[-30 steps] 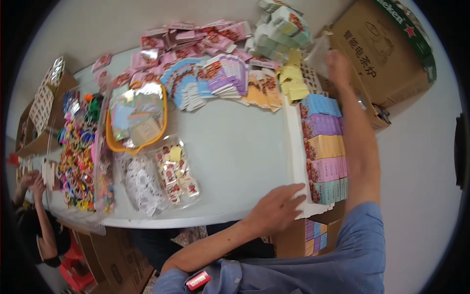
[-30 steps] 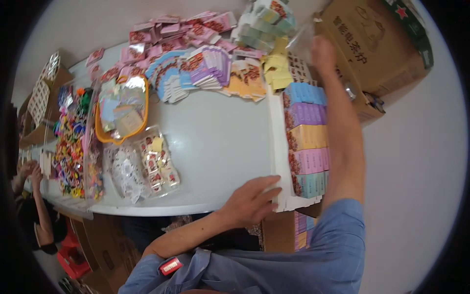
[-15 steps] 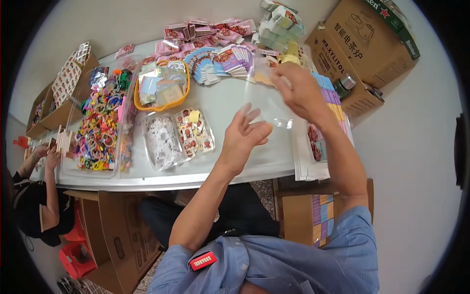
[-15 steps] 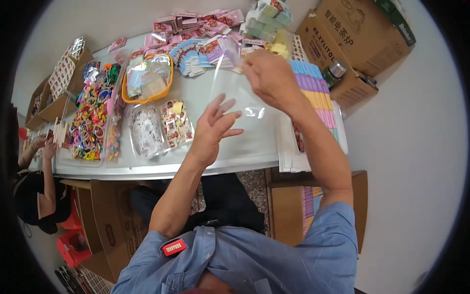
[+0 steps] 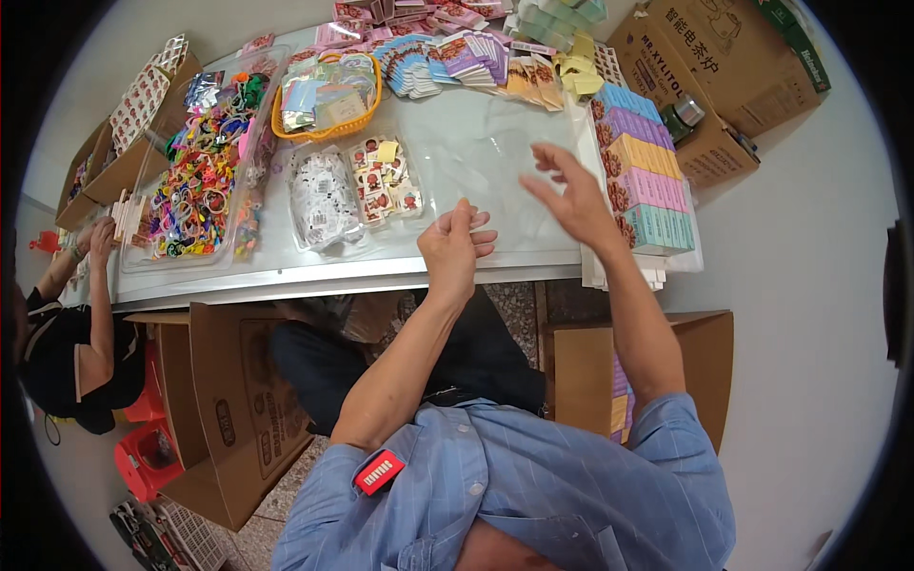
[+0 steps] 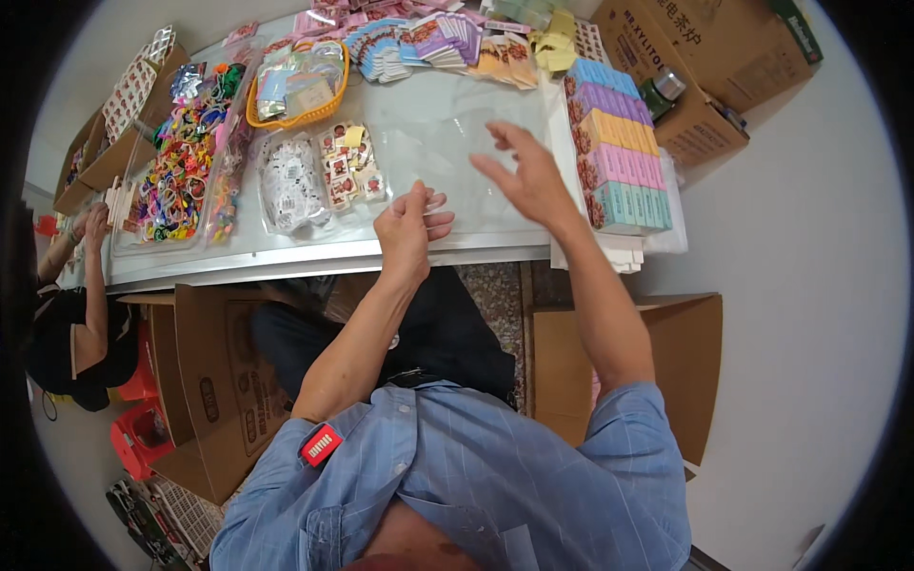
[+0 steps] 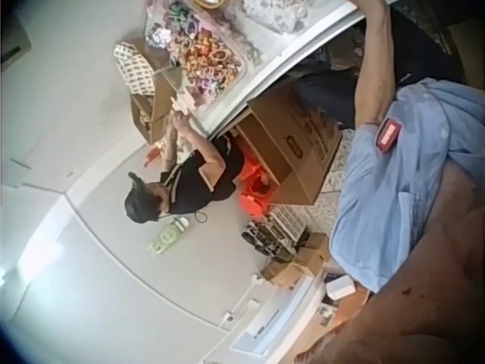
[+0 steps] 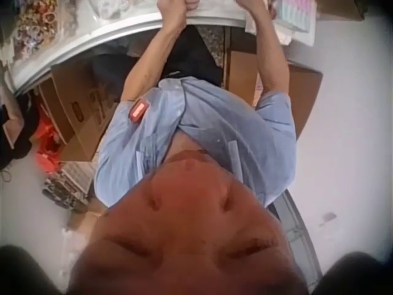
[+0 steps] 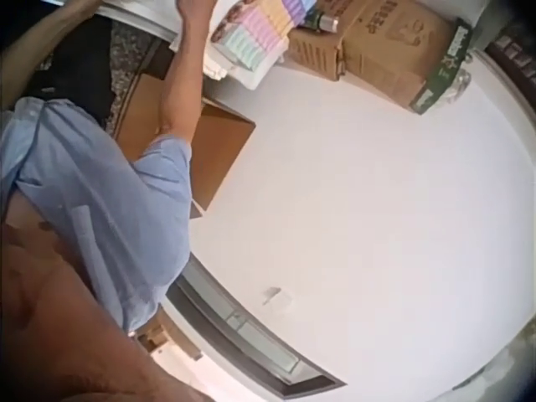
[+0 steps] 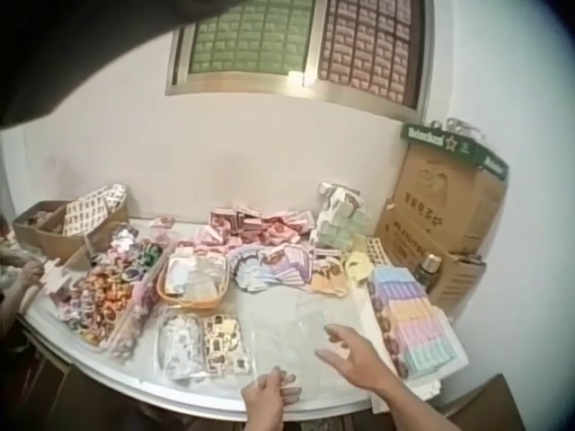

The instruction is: Organizing, stacking, and packing small product boxes into plastic bags and larger cardboard shipping containers.

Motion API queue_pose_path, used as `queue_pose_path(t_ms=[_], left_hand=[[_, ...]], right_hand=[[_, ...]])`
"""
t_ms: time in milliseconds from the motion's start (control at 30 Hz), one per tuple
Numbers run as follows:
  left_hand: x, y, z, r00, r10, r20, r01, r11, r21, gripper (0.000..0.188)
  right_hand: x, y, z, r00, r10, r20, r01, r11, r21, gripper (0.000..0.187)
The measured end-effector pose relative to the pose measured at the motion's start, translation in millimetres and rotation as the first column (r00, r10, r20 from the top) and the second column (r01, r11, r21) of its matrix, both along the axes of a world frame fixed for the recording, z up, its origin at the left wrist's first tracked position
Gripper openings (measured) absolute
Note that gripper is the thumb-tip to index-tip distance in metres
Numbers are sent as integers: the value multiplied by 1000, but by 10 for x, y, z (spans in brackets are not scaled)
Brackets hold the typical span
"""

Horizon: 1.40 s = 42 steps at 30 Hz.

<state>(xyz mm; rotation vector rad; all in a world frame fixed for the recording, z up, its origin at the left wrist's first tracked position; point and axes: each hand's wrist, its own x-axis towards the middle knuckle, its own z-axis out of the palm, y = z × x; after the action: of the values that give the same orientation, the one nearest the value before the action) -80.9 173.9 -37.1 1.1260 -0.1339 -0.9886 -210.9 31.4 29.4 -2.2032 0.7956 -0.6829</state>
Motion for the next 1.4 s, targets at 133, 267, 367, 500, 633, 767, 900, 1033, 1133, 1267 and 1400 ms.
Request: queue_pose_path(t_ms=[133, 267, 367, 500, 633, 767, 900, 1033, 1133, 1267, 1400], left_hand=[[-8, 134, -8, 993, 65, 99, -65, 998, 3, 43], [88, 196, 120, 984, 85, 159, -86, 996, 4, 45], [141, 218, 246, 986, 86, 145, -86, 996, -9, 45], [257, 346, 227, 978, 101, 181, -102, 995, -6, 43], [372, 674, 187, 941, 121, 318, -129, 992, 5, 34], [610, 968, 280, 708, 165, 687, -105, 986, -130, 30], [1030, 921, 893, 725, 218, 653, 137, 884, -447, 36], [1476, 732, 1702, 904, -20, 427, 384, 478, -790, 45], [1676, 683, 2281, 862, -339, 378, 457, 194, -868, 46], [1933, 635, 2560, 802, 160, 575, 450, 472, -758, 45], [2192, 474, 2669, 916, 23, 400, 359, 397, -845, 39]], right_hand=[[-215, 349, -319, 1000, -20, -3, 20, 996, -90, 73], [-108, 664, -214, 998, 69, 13, -58, 914, -402, 74], [-73, 650, -280, 997, 76, -11, -68, 813, -579, 60], [-151, 567, -429, 970, 241, -31, -213, 780, -588, 34], [-235, 804, -330, 899, 437, 12, -405, 844, -350, 26], [-156, 372, -105, 983, 175, 62, -147, 937, -317, 61], [-64, -226, -151, 986, 157, 62, -157, 988, -5, 88], [123, -132, -54, 893, 449, -4, -412, 822, 394, 99], [326, 80, -27, 870, 337, 360, -490, 666, 562, 105], [573, 274, 79, 789, 303, 534, -590, 615, 523, 86], [480, 399, 134, 772, 410, 485, -612, 684, 397, 36]])
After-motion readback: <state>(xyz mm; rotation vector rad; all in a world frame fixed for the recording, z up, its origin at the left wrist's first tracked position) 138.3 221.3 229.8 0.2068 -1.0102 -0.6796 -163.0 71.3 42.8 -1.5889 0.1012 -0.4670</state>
